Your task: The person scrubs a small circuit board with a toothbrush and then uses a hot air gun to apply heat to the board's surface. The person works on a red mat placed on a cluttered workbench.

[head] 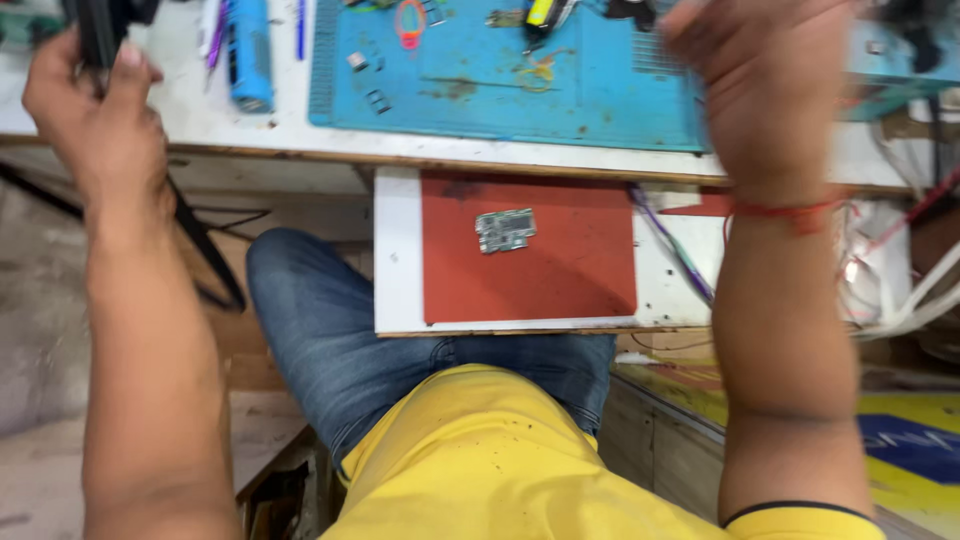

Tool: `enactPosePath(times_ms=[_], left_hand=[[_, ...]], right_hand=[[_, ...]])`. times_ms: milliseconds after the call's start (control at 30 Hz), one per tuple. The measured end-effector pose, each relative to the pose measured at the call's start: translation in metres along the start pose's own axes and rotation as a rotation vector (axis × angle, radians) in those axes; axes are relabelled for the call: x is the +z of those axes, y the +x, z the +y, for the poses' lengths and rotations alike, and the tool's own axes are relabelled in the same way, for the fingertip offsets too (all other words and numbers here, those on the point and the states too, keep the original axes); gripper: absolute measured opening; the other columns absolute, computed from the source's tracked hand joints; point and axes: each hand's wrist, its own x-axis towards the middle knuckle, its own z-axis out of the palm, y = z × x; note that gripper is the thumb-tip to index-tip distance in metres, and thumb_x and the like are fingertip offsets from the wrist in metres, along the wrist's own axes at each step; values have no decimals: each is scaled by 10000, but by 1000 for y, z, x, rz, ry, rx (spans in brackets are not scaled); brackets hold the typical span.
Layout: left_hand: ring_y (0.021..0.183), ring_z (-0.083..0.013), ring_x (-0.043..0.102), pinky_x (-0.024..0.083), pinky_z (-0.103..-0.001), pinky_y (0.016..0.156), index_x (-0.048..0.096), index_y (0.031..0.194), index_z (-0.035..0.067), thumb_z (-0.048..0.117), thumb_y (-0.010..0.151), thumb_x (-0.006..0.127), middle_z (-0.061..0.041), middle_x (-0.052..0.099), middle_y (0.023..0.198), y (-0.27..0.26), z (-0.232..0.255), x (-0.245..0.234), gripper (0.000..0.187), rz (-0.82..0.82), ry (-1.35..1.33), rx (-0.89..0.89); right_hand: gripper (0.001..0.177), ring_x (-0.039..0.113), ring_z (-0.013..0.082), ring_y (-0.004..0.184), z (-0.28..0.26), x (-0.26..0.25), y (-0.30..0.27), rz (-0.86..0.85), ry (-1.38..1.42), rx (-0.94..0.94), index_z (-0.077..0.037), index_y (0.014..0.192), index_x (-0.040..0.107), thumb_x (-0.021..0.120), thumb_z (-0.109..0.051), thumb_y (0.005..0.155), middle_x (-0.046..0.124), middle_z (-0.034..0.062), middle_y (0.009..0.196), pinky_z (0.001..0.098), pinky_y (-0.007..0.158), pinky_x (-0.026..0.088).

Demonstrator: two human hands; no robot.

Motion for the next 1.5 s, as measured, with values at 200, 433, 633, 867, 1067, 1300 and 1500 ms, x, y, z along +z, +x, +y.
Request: enactPosePath(times_ms=[200, 433, 633, 867, 1067, 1300, 1500], left_hand=[[606, -117, 469, 363, -253, 539, 636, 1089, -36, 160, 1085, 769, -43, 601, 856, 7, 54, 0, 237, 167, -133, 6], [575, -199, 606, 491, -318, 540, 758, 1011, 15, 371, 905, 834, -78, 660, 749, -79, 184, 48, 379, -455, 866, 685], [648, -220, 596, 466, -352, 582, 736, 901, 70, 195, 876, 770, -35, 617, 741, -136, 196, 74, 132, -491, 848, 1018], [988, -170, 534, 473, -327, 879, 536, 1164, -7, 438, 887, 741, -56, 561, 1072, -219, 153, 121, 563, -306, 37, 384], [1143, -229, 636, 519, -343, 1034, 555, 1348, -30, 538, 1018, 660, -180, 649, 1261, -234, 107, 123, 665, -383, -437, -115], [994, -282, 734, 610, -384, 933, 650, 1122, -34, 321, 1039, 634, -216, 712, 1090, -206, 90, 117, 366, -453, -515, -88], [971, -235, 728, 616, -343, 908, 682, 1129, 2, 263, 1027, 663, -171, 725, 1094, -178, 83, 121, 281, -317, -404, 55]], right_hand=[[459, 676, 141, 1077, 102, 76, -33, -184, -383, 102, -97, 1392, 585, 744, -96, 961, 622, 51, 1306, 326, 947, 600], [504, 617, 406, 1125, 72, 122, -47, -149, -1371, -774, -150, 1261, 655, 908, -249, 837, 615, 149, 1233, 559, 1148, 309], [287, 686, 308, 888, 92, 103, -64, -342, -1148, -262, -124, 983, 685, 839, -76, 746, 710, 73, 944, 429, 777, 538], [329, 692, 280, 808, 102, 109, -126, -116, -880, -86, -98, 1039, 640, 841, -89, 778, 685, 82, 895, 381, 727, 557], [545, 564, 285, 1103, 102, 125, -160, -241, -900, -342, -102, 1244, 560, 879, -145, 804, 568, 103, 1151, 432, 966, 478], [614, 405, 212, 1504, 116, 76, -154, -51, -18, 212, -44, 1468, 451, 506, 98, 874, 429, 90, 1494, 425, 1292, 334], [426, 578, 225, 1286, 121, 42, -148, 15, 63, 141, 14, 1319, 594, 392, 87, 952, 542, 77, 1405, 382, 1179, 498]])
